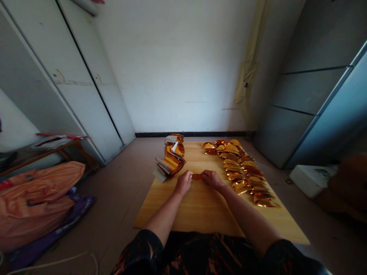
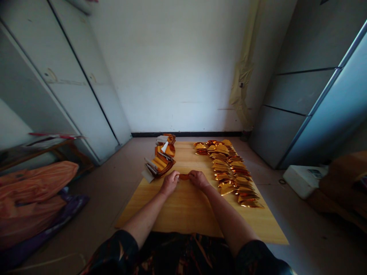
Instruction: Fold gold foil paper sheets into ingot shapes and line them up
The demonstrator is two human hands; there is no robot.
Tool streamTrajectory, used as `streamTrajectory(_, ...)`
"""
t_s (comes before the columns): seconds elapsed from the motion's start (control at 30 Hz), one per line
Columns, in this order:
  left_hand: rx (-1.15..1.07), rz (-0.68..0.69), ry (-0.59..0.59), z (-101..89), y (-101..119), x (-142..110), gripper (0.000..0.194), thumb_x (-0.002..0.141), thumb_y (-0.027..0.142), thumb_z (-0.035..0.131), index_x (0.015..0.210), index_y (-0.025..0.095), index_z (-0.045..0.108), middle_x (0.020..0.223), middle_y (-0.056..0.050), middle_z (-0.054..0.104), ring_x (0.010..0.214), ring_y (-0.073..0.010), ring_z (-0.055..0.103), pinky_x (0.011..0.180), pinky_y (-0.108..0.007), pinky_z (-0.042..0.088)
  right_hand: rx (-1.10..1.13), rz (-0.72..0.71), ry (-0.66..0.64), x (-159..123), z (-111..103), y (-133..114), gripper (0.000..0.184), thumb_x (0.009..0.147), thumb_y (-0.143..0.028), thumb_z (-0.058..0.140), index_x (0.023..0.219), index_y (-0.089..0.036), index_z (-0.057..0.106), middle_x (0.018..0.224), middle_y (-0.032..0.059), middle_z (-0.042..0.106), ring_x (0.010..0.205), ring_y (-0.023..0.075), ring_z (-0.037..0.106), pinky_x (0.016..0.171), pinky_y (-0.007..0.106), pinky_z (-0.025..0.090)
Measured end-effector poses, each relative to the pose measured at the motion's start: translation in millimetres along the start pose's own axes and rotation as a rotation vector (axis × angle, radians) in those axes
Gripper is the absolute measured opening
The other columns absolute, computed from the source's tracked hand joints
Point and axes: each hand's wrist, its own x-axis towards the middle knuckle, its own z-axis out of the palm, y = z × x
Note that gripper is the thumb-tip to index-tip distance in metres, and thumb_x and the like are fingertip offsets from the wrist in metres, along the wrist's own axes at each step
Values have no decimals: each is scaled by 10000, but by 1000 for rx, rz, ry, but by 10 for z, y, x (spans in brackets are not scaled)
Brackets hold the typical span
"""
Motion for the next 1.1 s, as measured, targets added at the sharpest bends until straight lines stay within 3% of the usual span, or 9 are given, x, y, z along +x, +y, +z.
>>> streamTrajectory(0.3,-85,3,36,-4,25,11,209,790,82,477,869,191,637,686,-1,636,667,-128,591,677,-206,444,61,-165,48,33,93,108,201,800,-274,538,897,-197,697,865,33,716,768,162,626,712,234,453)
streamTrajectory(0.57,-148,-130,-11,-11,68,35,204,772,103,498,862,188,660,745,-5,667,708,-135,587,695,-216,437,-8,-89,5,101,55,152,282,798,-194,459,909,-187,718,817,35,713,724,153,614,680,221,449)
streamTrajectory(0.87,-321,-272,-109,-47,106,85,188,755,135,491,861,158,645,629,24,617,568,-114,569,598,-205,434,325,94,-140,117,-25,146,285,729,-152,461,891,-163,696,481,-46,565,441,93,493,461,187,360)
streamTrajectory(1.1,-421,-360,-168,-133,177,67,167,752,134,480,847,144,617,489,64,545,432,-79,517,485,-164,393,627,193,-221,30,-150,122,296,672,-157,468,909,-158,645,538,-24,653,501,106,580,497,188,405)
